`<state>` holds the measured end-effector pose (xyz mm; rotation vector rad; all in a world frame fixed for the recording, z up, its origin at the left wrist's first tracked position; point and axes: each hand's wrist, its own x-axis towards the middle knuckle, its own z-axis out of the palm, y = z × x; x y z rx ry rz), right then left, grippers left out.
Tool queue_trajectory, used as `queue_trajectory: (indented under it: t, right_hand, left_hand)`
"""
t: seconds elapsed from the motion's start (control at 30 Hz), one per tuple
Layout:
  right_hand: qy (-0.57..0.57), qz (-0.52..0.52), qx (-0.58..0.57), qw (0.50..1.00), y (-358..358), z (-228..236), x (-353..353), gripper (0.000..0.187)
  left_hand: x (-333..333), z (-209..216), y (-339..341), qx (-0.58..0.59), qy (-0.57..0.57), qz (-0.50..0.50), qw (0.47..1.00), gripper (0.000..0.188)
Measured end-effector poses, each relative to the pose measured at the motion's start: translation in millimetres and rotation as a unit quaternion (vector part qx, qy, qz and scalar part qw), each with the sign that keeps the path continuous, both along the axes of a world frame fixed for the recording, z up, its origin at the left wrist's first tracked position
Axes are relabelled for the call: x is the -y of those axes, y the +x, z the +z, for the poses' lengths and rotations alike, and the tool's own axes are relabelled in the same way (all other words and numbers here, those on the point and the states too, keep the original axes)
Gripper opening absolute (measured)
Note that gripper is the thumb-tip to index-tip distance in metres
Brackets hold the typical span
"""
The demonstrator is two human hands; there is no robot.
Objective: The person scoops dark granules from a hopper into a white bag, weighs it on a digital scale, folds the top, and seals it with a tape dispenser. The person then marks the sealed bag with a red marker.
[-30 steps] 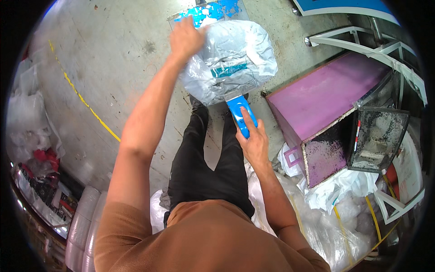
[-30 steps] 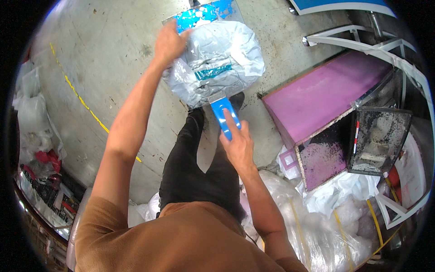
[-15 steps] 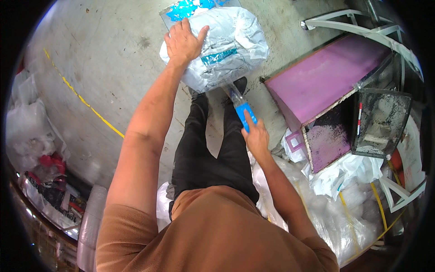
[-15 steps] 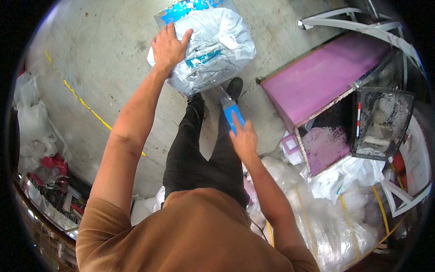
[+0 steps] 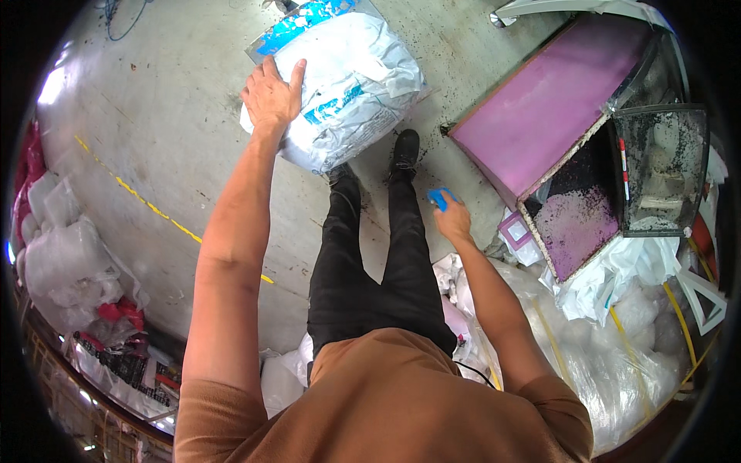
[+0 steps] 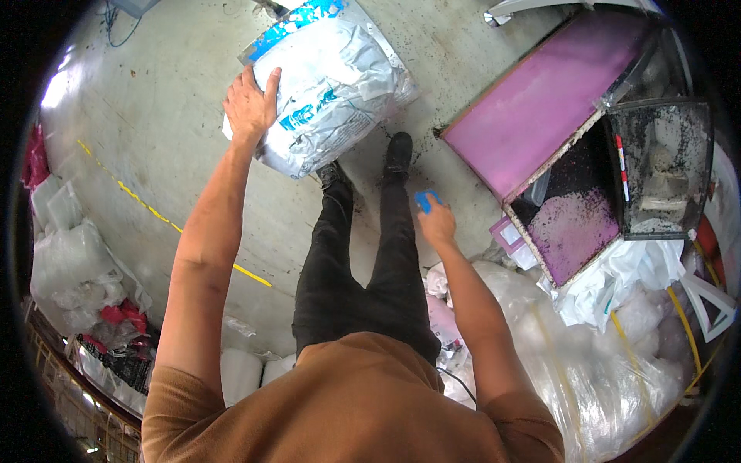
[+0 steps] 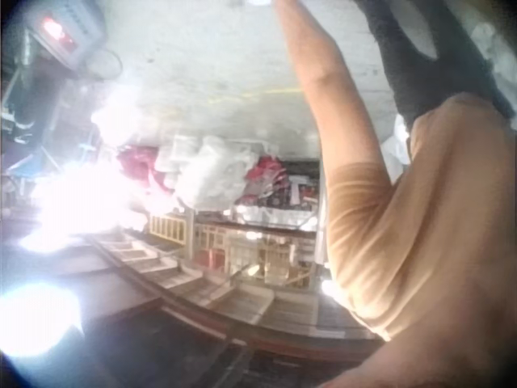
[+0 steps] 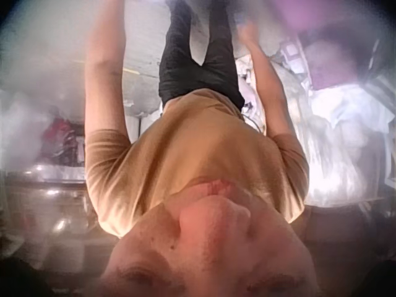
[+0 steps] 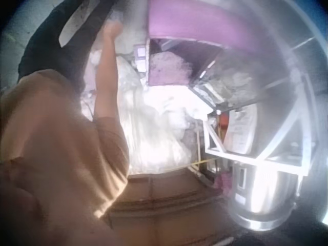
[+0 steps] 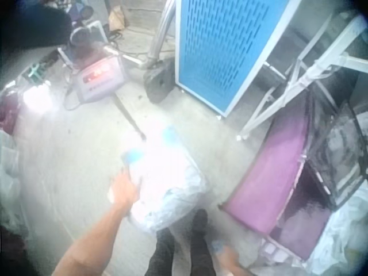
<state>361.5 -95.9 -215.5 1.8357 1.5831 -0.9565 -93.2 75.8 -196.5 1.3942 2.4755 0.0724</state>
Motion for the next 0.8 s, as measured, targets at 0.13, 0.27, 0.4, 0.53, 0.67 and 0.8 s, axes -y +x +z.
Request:
queue_trajectory:
  t: [0.13, 0.27, 0.4, 0.53, 0.67, 0.8]
  right_hand:
    - [0.088, -0.359, -0.244, 0.897, 41.2, 17.1, 13.0, 0.048]
    - [-0.034, -0.733, -0.432, 0.525, 45.1, 68.6, -4.5, 0.032]
    - [-0.096, -0.771, -0.455, 0.434, 23.7, 111.9, -26.3, 0.032]
    - [-0.063, -0.648, -0.509, 0.563, 3.6, 144.8, -35.3, 0.049]
    - [0.018, -0.392, -0.465, 0.794, -17.6, 180.4, -58.8, 0.068]
    - [0.17, -0.111, -0.382, 0.902, -27.3, 186.1, -66.5, 0.068]
  left_hand:
    - [3.5, -7.5, 2.9, -0.031, 0.019, 0.0, 0.999, 0.089]
    - [18.8, 50.3, 85.4, 0.005, 0.147, -0.041, 0.988, 0.072]
    - [54.9, 104.0, 170.1, 0.41, -0.129, 0.033, 0.902, 0.06]
    - [59.7, 117.4, 203.3, 0.628, -0.268, 0.257, 0.684, 0.075]
    - [60.3, 98.2, 198.9, 0.674, -0.259, 0.285, 0.63, 0.044]
    - [53.3, 74.4, 171.7, 0.601, -0.146, 0.095, 0.78, 0.02]
